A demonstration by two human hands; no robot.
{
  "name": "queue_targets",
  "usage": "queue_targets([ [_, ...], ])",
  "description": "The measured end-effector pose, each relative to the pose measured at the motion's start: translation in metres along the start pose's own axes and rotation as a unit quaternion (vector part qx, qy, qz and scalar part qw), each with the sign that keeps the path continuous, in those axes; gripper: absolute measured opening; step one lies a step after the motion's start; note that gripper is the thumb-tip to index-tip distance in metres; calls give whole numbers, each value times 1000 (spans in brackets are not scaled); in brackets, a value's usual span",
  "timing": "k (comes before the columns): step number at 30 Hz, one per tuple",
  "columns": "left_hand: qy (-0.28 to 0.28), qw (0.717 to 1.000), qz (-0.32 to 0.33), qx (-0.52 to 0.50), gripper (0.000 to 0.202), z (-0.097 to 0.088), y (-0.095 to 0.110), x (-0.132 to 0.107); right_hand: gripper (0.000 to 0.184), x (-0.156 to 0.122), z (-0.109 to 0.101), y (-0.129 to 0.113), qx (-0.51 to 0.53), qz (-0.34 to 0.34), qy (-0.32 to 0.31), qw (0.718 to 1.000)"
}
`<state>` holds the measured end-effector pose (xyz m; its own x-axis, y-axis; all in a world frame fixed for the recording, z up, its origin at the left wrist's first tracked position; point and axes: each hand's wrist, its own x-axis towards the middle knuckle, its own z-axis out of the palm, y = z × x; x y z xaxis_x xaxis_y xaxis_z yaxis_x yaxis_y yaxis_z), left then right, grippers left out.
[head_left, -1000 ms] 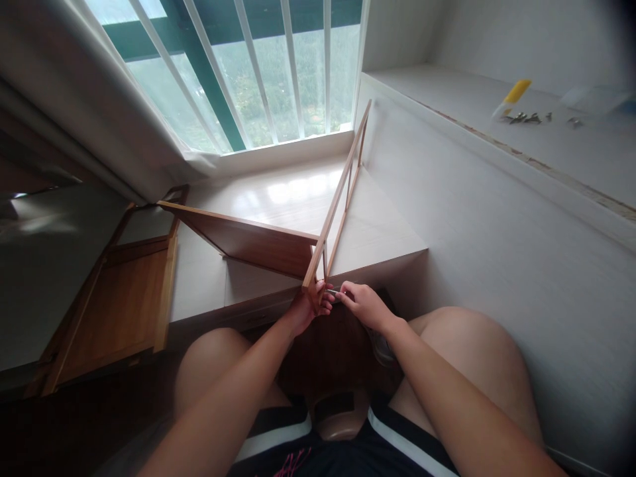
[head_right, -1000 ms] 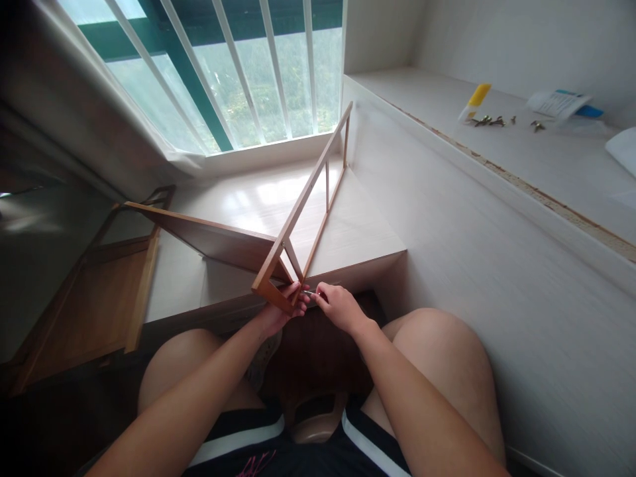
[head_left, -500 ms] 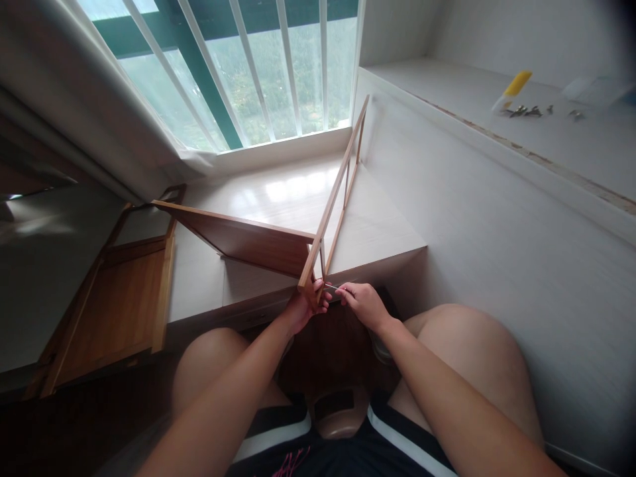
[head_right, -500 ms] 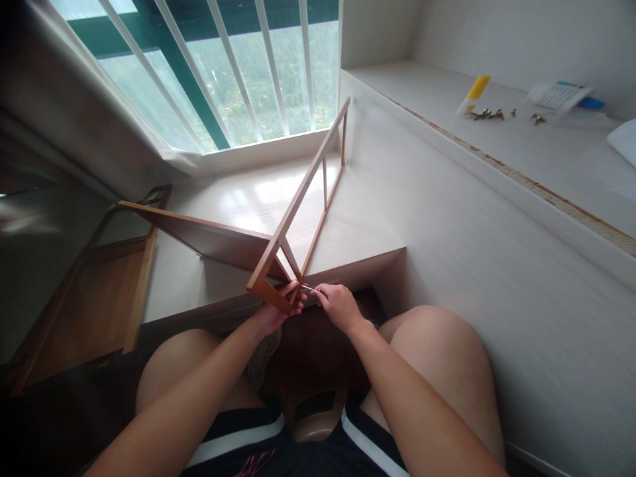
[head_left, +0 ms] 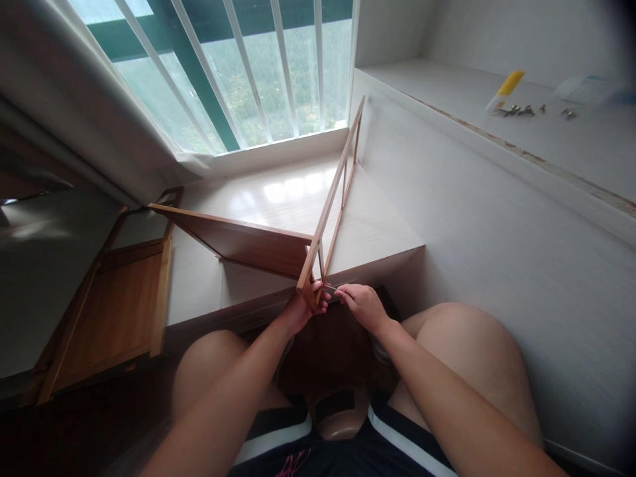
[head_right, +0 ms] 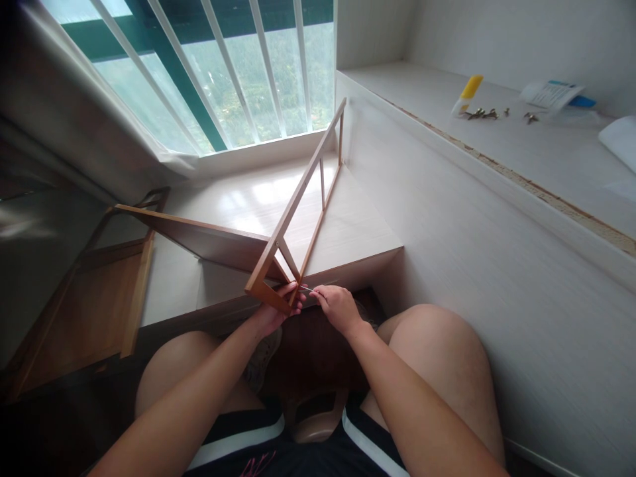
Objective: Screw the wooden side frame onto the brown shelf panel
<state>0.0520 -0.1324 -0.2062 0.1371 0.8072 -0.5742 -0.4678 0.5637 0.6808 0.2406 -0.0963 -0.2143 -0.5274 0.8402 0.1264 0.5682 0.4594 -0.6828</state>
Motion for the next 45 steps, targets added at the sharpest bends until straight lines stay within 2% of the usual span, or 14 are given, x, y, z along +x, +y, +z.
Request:
queue_targets([
  [4, 5, 1000, 4, -2, 31, 1, 0, 0, 27, -2, 5, 3, -33, -9, 28, 999],
  [7, 1, 1000, 4, -4, 30, 1, -1, 1, 28, -3, 7, 2, -43, -12, 26, 999],
  [13, 16, 1000, 6, 5, 29, 1, -3, 3, 28, -3, 4, -1, -51, 24, 34, 998],
  [36, 13, 1000, 3, 15, 31, -1, -3, 6, 30, -7, 4, -2, 8, 35, 38, 999],
  [40, 3, 1000, 1, 15, 31, -2, -2, 6, 30, -8, 8, 0, 42, 24, 36, 998],
  [45, 9, 1000, 0, 25, 31, 1, -1, 5, 29, -10, 14, 4, 44, 51, 47, 997],
])
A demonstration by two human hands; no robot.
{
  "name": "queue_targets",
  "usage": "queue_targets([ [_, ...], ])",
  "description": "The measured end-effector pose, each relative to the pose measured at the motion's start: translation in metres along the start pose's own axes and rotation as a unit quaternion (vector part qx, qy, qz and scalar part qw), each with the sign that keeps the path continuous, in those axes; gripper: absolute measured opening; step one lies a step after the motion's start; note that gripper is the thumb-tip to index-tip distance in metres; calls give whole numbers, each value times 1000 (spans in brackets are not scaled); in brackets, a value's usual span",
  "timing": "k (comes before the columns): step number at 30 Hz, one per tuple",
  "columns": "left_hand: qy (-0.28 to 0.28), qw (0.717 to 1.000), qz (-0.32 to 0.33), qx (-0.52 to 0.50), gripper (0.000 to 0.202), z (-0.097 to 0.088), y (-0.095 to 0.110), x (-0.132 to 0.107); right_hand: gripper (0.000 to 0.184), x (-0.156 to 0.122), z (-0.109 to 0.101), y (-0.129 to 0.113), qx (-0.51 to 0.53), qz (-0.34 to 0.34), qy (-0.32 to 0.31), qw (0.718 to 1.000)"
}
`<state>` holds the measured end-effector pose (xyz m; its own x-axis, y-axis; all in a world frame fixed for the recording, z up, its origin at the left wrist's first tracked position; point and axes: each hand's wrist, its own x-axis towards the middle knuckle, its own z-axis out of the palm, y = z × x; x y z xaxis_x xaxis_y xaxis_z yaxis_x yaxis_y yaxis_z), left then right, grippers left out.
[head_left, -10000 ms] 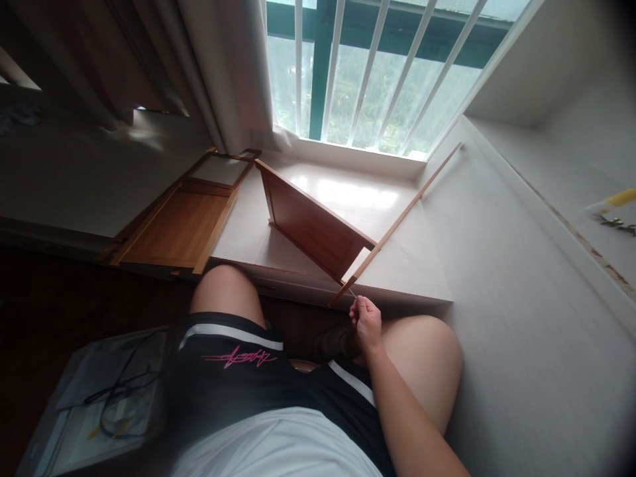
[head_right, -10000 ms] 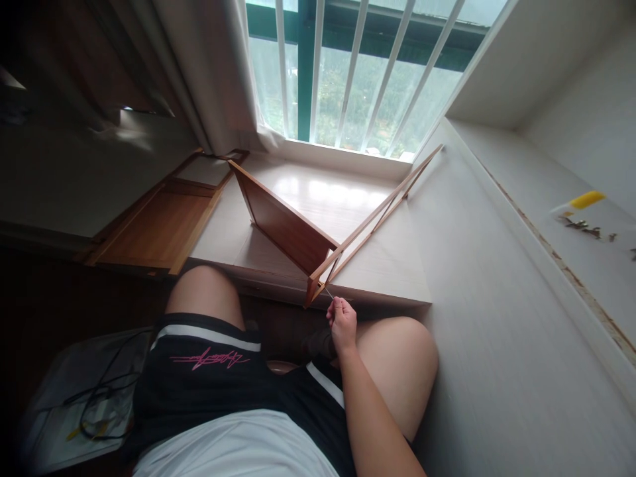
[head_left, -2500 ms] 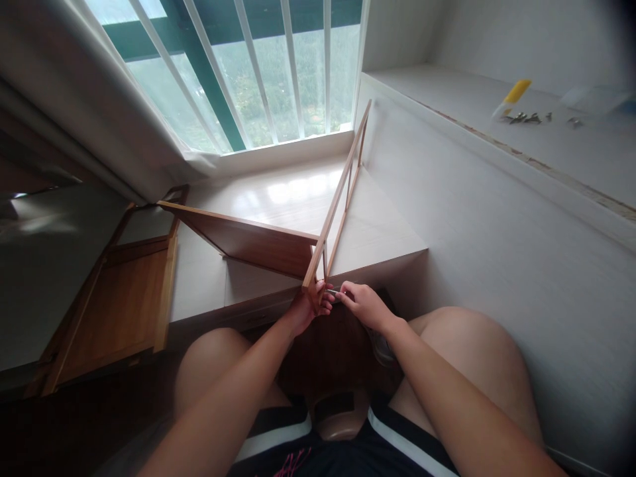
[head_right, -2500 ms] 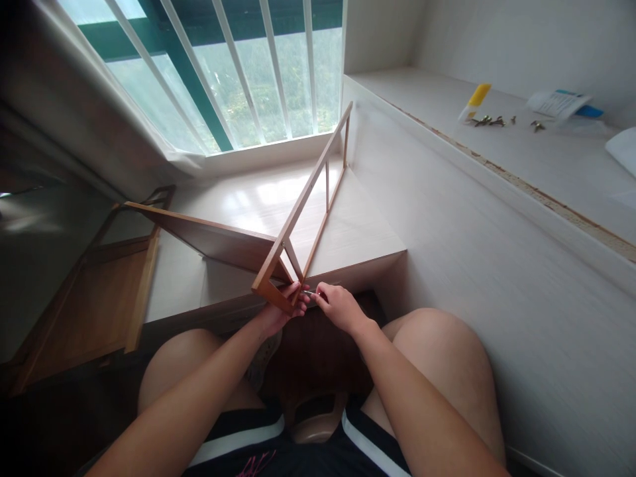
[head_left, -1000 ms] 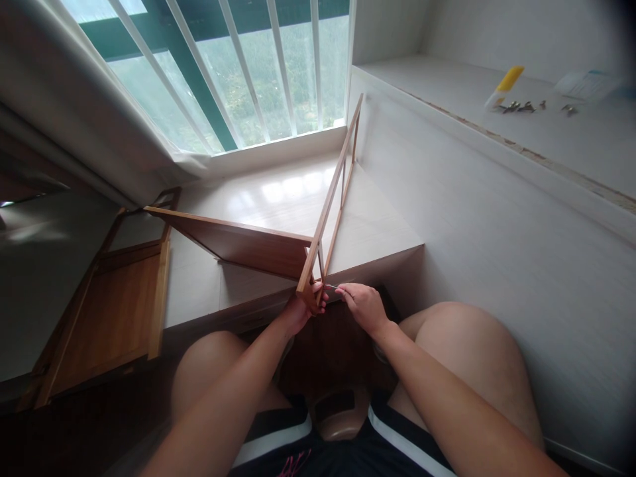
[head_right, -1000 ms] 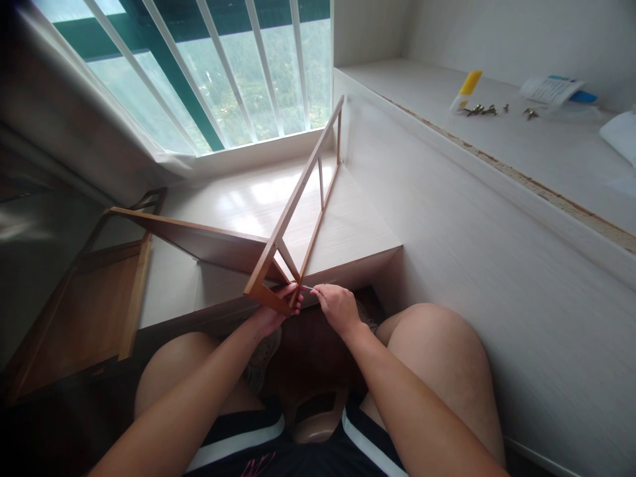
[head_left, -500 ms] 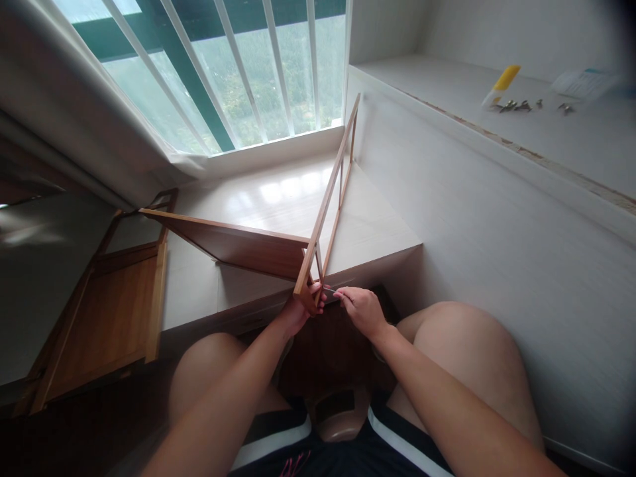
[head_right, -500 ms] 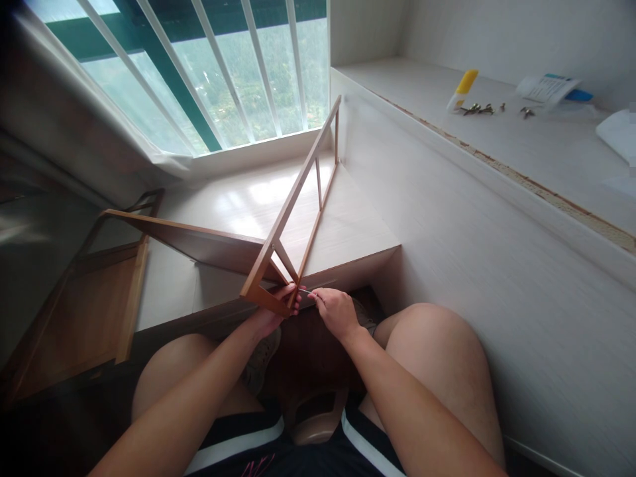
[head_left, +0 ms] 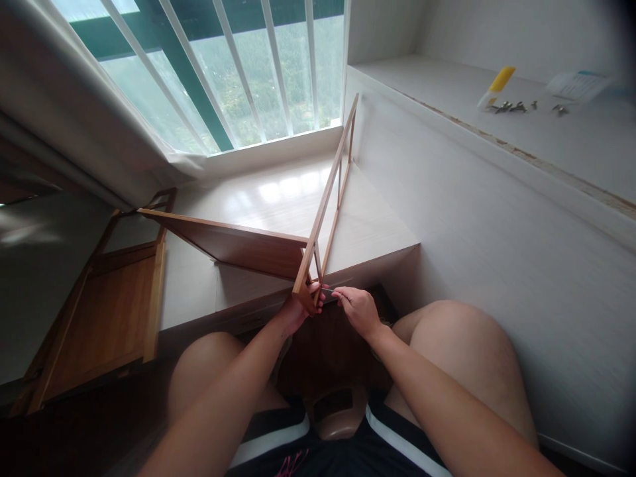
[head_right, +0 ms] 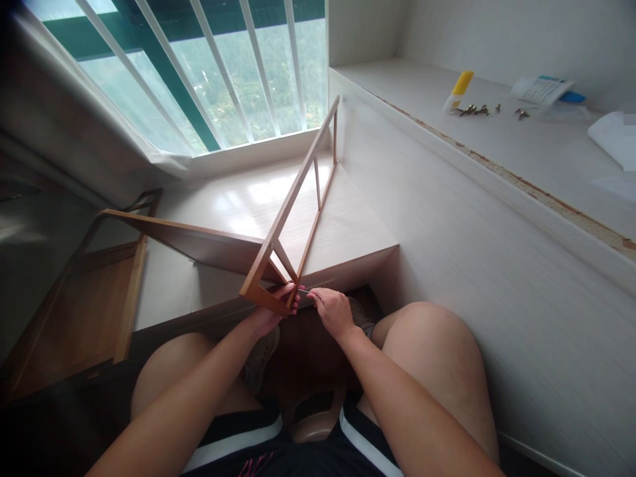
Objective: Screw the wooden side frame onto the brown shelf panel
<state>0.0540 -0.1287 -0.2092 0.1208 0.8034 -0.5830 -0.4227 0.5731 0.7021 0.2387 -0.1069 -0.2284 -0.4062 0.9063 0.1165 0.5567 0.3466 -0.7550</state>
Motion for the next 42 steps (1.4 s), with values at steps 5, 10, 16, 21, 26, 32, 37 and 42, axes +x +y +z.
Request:
queue_targets([
  [5, 3, 1000, 2, 1, 33, 2, 1, 0, 28, -1, -1, 2, 10, 2, 19, 1000],
  [10, 6, 1000, 5, 0, 34, 2, 0, 1, 30, -1, -1, 1, 17, -4, 20, 1000],
  [16, 5, 1000, 7, -6, 33, 2, -2, 2, 29, 0, 2, 5, 32, -19, 45, 998],
  [21, 0, 1000, 8, -5, 34, 3, -1, 1, 28, 2, 4, 7, 60, -33, 53, 996],
  [26, -5, 1000, 9, -3, 35, 2, 0, 1, 27, 1, 4, 9, 69, -40, 47, 996],
  [32, 2, 1000, 6, 4, 35, 1, -1, 2, 30, 4, 7, 7, 161, 34, 22, 986],
  [37, 8, 1000, 5, 8, 35, 1, -2, 1, 40, 13, 7, 3, 399, 186, -70, 895],
  [42, 7, 1000, 5, 12, 37, 1, -2, 2, 41, 21, 0, 3, 500, 278, -148, 807],
])
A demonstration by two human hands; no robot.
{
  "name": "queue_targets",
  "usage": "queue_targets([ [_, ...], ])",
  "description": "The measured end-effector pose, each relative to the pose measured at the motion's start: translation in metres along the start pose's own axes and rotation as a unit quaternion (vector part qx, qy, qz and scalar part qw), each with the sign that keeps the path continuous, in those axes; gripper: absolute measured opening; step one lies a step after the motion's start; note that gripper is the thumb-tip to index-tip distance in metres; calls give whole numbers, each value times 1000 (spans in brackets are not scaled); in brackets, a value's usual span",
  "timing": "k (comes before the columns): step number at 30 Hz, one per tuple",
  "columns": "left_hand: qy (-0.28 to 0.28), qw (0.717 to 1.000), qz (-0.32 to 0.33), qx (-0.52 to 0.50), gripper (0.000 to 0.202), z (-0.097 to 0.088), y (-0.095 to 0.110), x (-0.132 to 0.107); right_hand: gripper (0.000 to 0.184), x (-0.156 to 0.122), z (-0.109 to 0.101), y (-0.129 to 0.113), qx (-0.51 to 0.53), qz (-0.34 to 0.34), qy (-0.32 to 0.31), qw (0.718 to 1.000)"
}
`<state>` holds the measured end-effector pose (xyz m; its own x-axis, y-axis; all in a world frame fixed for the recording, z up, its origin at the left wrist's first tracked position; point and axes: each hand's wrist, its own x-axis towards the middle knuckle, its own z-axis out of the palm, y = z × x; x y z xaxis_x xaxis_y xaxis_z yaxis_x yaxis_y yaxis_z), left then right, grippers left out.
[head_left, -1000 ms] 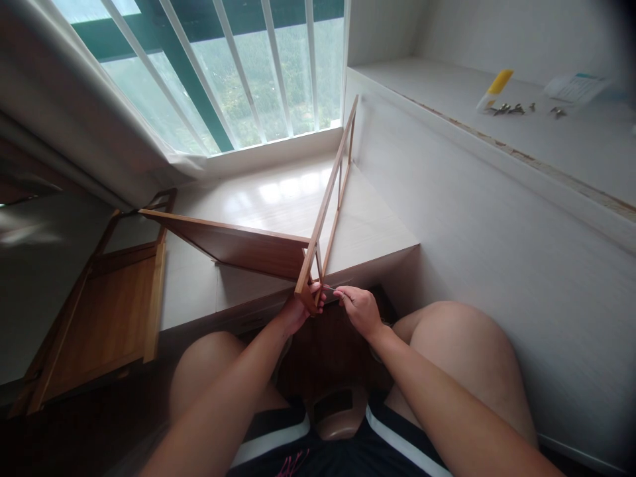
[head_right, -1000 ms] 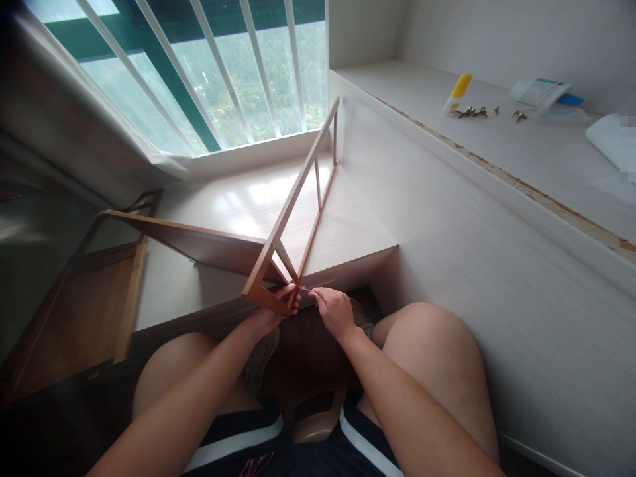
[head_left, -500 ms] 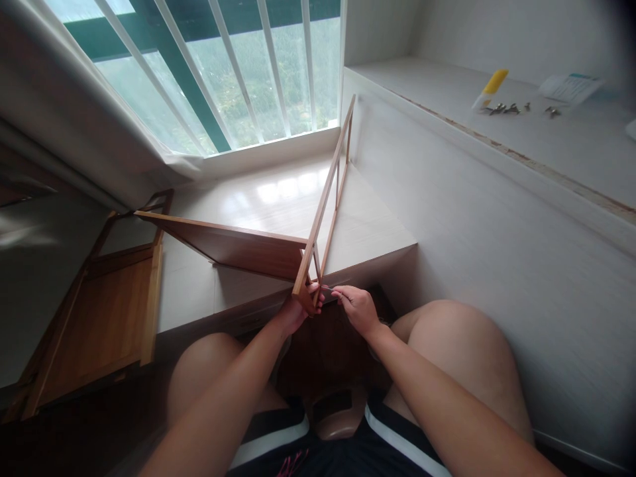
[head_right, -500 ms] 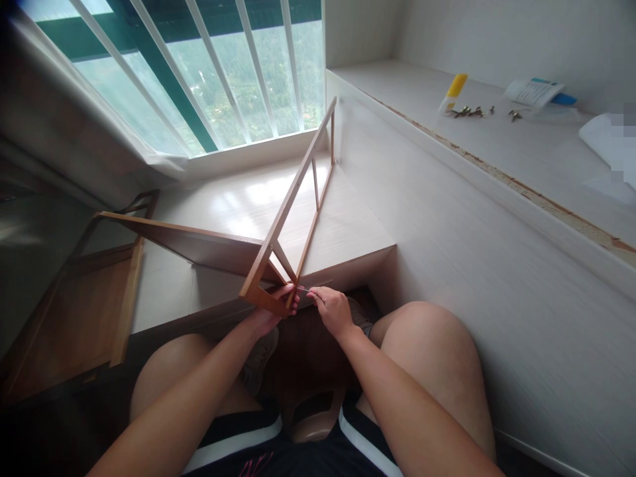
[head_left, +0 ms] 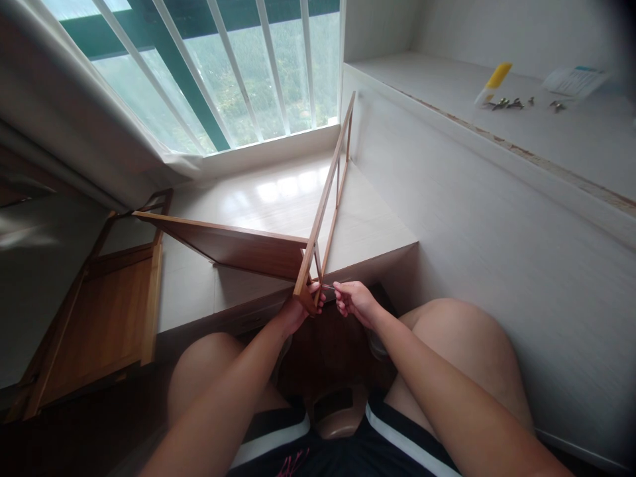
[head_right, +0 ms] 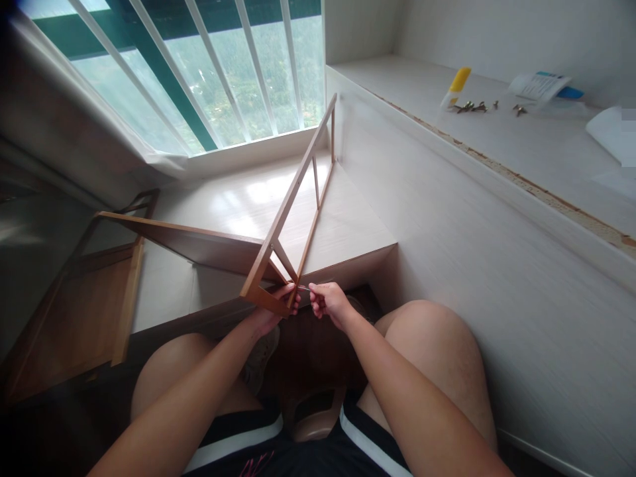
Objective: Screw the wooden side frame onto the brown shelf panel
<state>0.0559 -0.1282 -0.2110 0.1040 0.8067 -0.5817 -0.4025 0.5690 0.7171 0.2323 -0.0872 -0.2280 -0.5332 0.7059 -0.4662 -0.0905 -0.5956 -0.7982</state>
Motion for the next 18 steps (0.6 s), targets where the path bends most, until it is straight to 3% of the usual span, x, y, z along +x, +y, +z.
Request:
queue_targets([
  [3, -2, 1000, 5, 1, 36, 0, 0, 0, 41, 1, -3, -2, -23, 5, 1, 1000],
  [10, 2, 1000, 0, 8, 37, 0, 1, 1, 41, 1, -6, -3, -135, -69, 38, 988],
  [15, -3, 1000, 8, 0, 37, -2, -1, 3, 35, -3, -7, -2, -234, -138, 47, 961],
  [18, 1, 1000, 9, -3, 36, -3, -3, 4, 32, -8, -6, -4, -309, -209, 78, 925],
])
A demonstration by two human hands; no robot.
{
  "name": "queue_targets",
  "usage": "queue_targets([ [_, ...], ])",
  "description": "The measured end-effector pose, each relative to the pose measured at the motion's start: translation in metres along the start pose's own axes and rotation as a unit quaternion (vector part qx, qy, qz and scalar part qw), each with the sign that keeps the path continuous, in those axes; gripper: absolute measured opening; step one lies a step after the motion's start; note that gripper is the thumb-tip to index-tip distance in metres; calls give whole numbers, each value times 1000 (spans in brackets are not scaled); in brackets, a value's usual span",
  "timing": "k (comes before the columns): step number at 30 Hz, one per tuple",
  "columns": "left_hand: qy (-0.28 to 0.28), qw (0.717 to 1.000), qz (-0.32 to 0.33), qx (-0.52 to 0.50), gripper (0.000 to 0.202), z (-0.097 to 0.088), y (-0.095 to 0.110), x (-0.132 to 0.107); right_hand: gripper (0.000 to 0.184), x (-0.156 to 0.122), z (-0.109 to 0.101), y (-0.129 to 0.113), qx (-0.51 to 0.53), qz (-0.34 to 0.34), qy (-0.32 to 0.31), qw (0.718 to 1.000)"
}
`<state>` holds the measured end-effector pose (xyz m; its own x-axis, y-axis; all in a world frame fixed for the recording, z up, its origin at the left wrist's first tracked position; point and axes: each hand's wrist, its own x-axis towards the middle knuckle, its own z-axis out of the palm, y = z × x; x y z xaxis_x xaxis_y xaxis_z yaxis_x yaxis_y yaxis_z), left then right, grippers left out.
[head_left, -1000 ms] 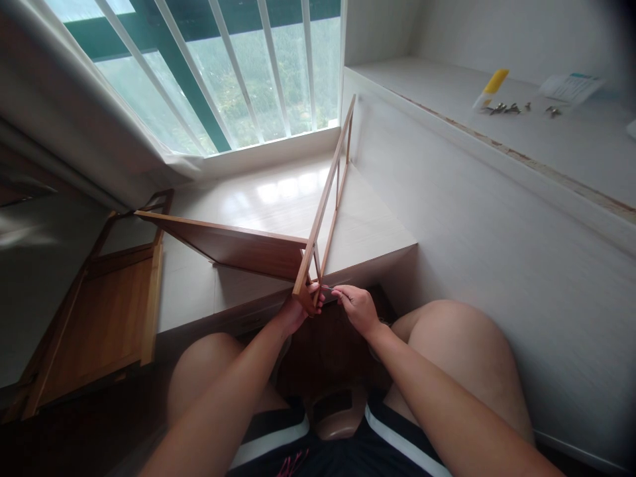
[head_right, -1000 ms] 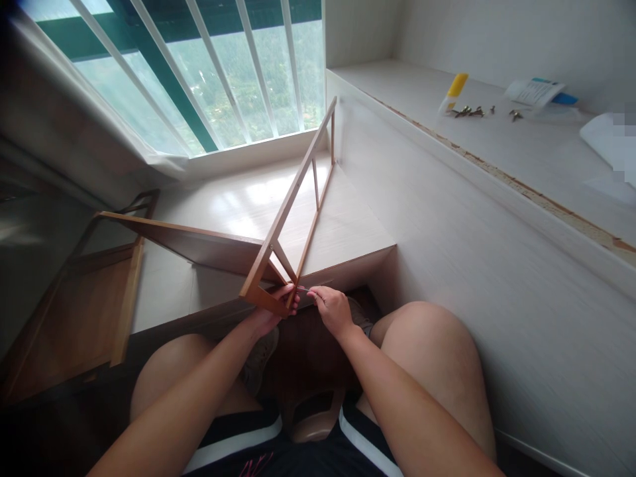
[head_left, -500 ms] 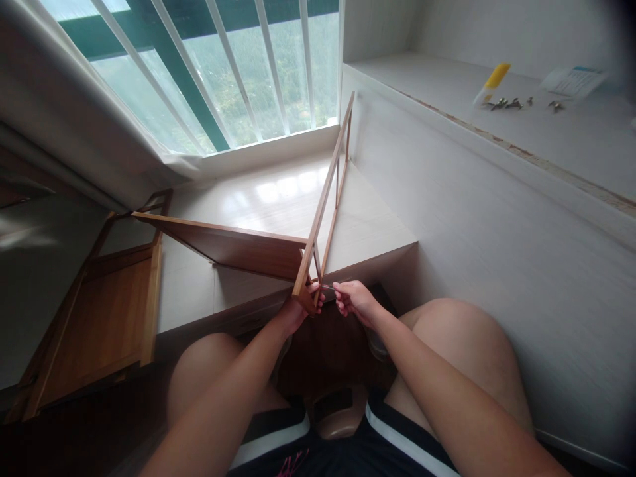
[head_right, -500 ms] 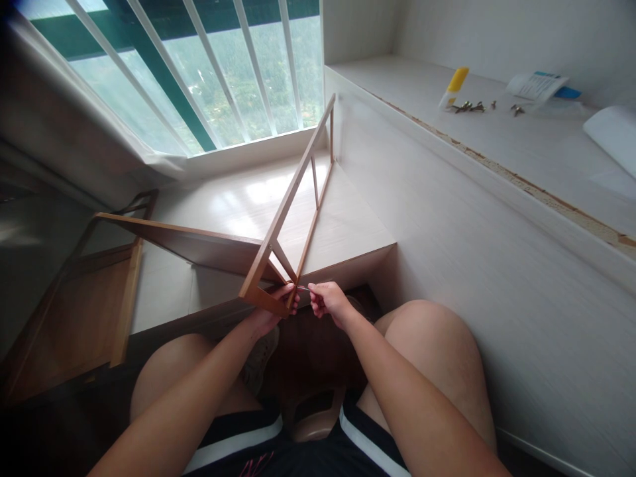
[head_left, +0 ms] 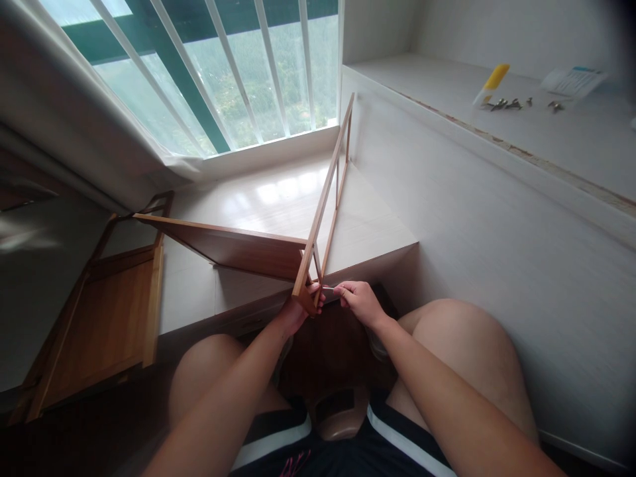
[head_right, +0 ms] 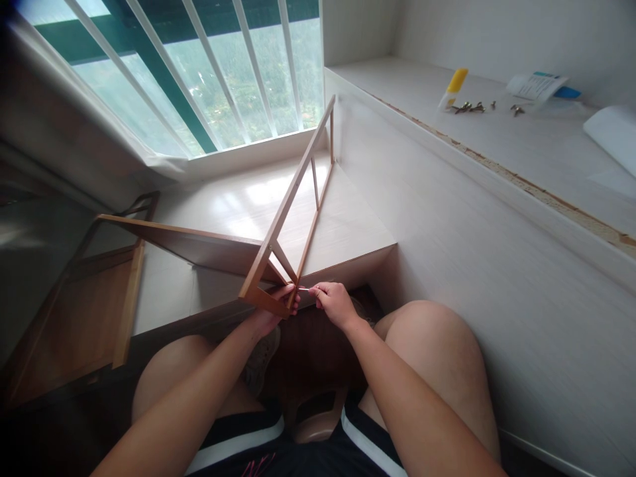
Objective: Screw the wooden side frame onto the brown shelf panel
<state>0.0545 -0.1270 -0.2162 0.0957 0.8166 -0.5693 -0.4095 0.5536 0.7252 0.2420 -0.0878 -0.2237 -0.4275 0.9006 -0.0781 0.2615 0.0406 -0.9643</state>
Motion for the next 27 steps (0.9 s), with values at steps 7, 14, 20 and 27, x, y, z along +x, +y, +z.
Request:
queue_targets([
  [7, -20, 1000, -10, 0, 36, -2, 0, 1, 31, -5, -2, -7, -76, -56, 40, 995],
  [14, 6, 1000, -6, -2, 31, 2, 0, 0, 31, -5, -1, -3, -88, -68, 36, 993],
  [20, 6, 1000, -6, -6, 30, 5, 2, -2, 32, -8, 2, -1, -89, -72, 43, 992],
  [27, 4, 1000, -16, 3, 29, 4, 4, -2, 32, -11, 10, 5, -80, -78, 72, 991],
])
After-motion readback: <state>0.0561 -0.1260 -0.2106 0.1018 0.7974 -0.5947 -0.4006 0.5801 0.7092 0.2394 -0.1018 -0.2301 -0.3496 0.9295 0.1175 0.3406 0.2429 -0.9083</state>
